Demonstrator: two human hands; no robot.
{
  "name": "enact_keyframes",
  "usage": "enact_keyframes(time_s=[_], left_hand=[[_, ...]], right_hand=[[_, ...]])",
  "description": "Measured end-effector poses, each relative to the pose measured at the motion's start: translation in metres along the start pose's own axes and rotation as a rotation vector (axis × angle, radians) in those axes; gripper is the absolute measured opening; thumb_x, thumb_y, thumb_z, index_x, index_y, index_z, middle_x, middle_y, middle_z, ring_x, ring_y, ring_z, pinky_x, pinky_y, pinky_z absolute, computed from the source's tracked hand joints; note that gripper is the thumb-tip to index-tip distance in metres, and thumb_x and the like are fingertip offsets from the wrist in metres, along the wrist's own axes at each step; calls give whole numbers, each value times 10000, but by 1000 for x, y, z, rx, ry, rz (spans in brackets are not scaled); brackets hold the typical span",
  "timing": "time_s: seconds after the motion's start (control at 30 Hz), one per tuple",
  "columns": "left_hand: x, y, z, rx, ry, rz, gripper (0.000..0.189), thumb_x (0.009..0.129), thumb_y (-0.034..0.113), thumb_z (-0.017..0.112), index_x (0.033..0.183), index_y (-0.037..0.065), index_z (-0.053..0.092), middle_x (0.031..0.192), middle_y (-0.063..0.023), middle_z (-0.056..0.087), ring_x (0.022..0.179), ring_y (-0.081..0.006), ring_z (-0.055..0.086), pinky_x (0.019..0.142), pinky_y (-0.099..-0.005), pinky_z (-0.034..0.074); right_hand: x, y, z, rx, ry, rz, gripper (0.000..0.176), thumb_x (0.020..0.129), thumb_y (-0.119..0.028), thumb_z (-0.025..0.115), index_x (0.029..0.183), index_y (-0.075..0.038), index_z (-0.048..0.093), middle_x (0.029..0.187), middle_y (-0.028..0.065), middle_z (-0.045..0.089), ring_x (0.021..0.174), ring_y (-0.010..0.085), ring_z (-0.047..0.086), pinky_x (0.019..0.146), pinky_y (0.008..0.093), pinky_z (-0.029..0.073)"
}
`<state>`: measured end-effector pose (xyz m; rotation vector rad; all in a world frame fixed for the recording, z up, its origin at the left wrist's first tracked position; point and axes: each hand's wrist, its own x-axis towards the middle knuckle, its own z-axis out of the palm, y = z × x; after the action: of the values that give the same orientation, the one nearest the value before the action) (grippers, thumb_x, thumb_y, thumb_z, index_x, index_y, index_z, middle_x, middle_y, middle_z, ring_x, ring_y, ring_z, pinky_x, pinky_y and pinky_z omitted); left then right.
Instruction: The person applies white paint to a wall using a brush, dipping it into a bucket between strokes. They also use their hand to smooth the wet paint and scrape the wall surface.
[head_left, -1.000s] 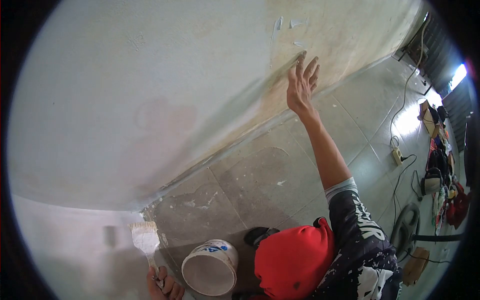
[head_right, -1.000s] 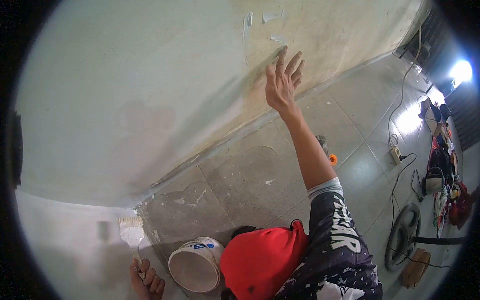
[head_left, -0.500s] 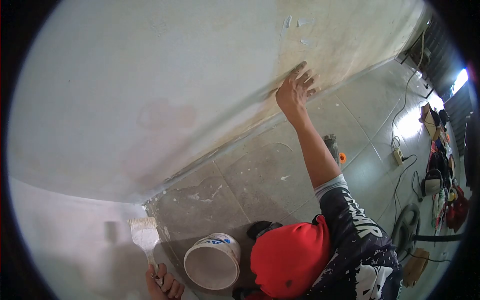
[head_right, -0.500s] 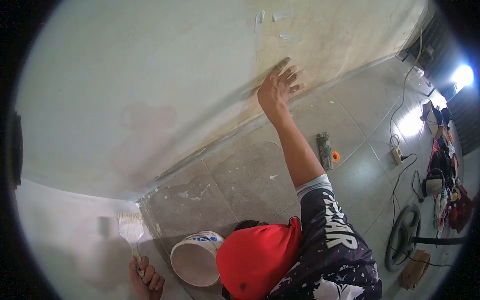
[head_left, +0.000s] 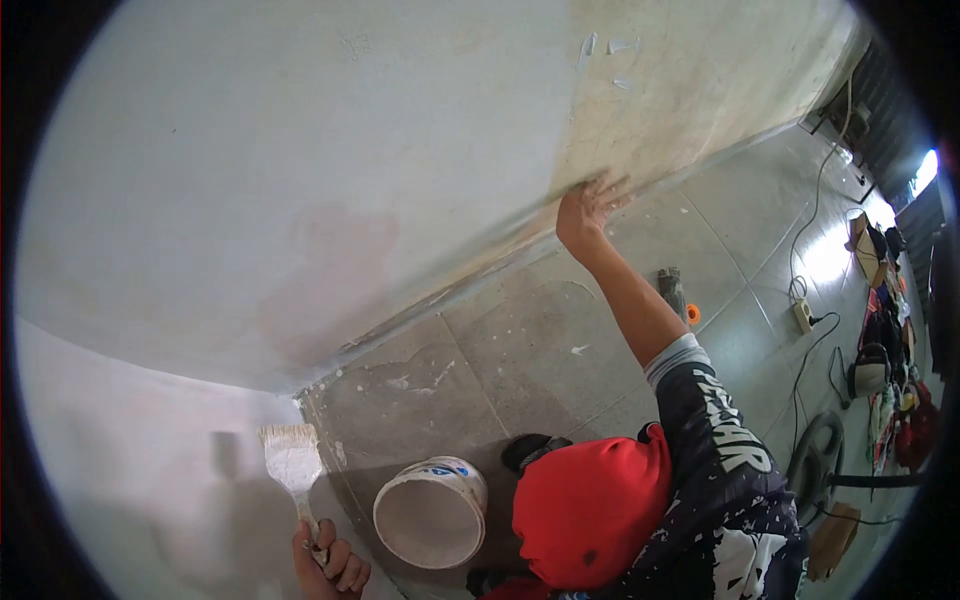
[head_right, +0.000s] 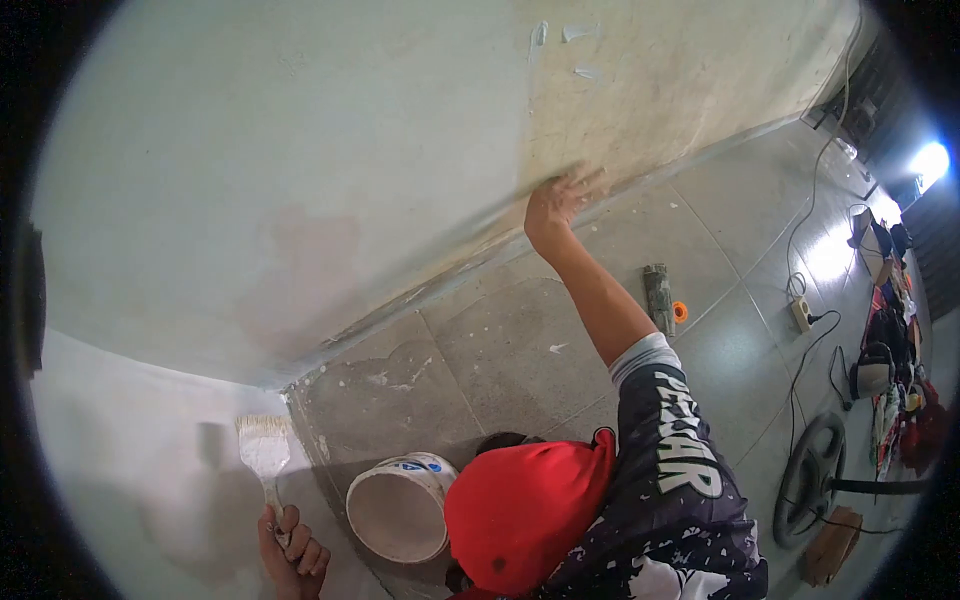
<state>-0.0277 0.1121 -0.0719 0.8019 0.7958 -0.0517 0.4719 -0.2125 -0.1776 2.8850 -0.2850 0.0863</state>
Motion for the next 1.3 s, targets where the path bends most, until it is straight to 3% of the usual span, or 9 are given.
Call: enact_keyframes(time_s=[0.2,0.3,0.37,0.43,0.57,0.63,0.8,1.13,1.3], left_hand=[[-5,-1,-1,9,53,10,444,1037,539,317,736,216,363,422,76,268,270,-98,203,279,-282,217],[-4,-1,-4,57,83,13,451,1034,541,323,720,219,357,420,76,265,270,-99,199,278,-281,213],[-2,-1,3,82,63,25,455,1032,544,326,711,222,353,418,76,263,270,-99,196,278,-280,213],[-10,4,24,-56,54,-23,394,1038,461,446,756,186,455,460,60,348,306,-83,260,309,-227,265],[2,1,19,-37,88,-34,392,1034,462,452,756,185,459,456,59,347,306,-81,262,307,-227,265],[14,-1,0,62,78,-36,465,1030,548,328,698,222,344,415,76,257,269,-99,193,276,-282,210],[5,2,18,29,61,-43,432,1030,507,391,724,203,402,435,66,303,288,-88,227,292,-254,234],[-3,3,31,34,113,-30,388,1032,474,443,744,215,432,455,83,306,310,-57,216,313,-207,216],[10,-2,-6,44,91,-10,464,1029,544,331,703,215,364,414,73,267,266,-97,195,272,-279,216]], right_hand=[[12,21,25,97,-38,75,551,917,-220,545,1416,5,475,1488,340,360,1337,666,270,1061,748,250],[33,65,18,457,-112,78,602,922,-270,584,1444,1,453,1487,348,361,1373,587,305,1083,692,300],[53,88,16,1200,167,100,635,983,-328,489,1511,-7,344,1563,297,269,1463,433,251,1181,531,245],[69,85,10,1383,197,77,651,997,-362,441,1524,-11,292,1582,269,216,1477,404,196,1191,507,199],[93,75,-3,2114,307,-48,724,1053,-502,245,1578,-30,85,1659,159,6,1530,292,-24,1233,412,14],[104,57,27,2027,355,64,744,1051,-519,245,1578,-31,49,1661,146,-26,1530,293,-34,1232,411,31],[102,50,53,2064,260,181,786,1051,-533,246,1567,-53,-100,1656,109,-134,1530,287,-62,1229,411,93],[88,35,122,2027,119,212,799,1028,-585,252,1587,-105,-57,1666,78,-90,1532,259,-12,1229,403,49],[25,48,111,1666,-74,-45,857,926,-237,488,1587,-60,-30,1661,167,-21,1531,316,40,1222,446,115]])
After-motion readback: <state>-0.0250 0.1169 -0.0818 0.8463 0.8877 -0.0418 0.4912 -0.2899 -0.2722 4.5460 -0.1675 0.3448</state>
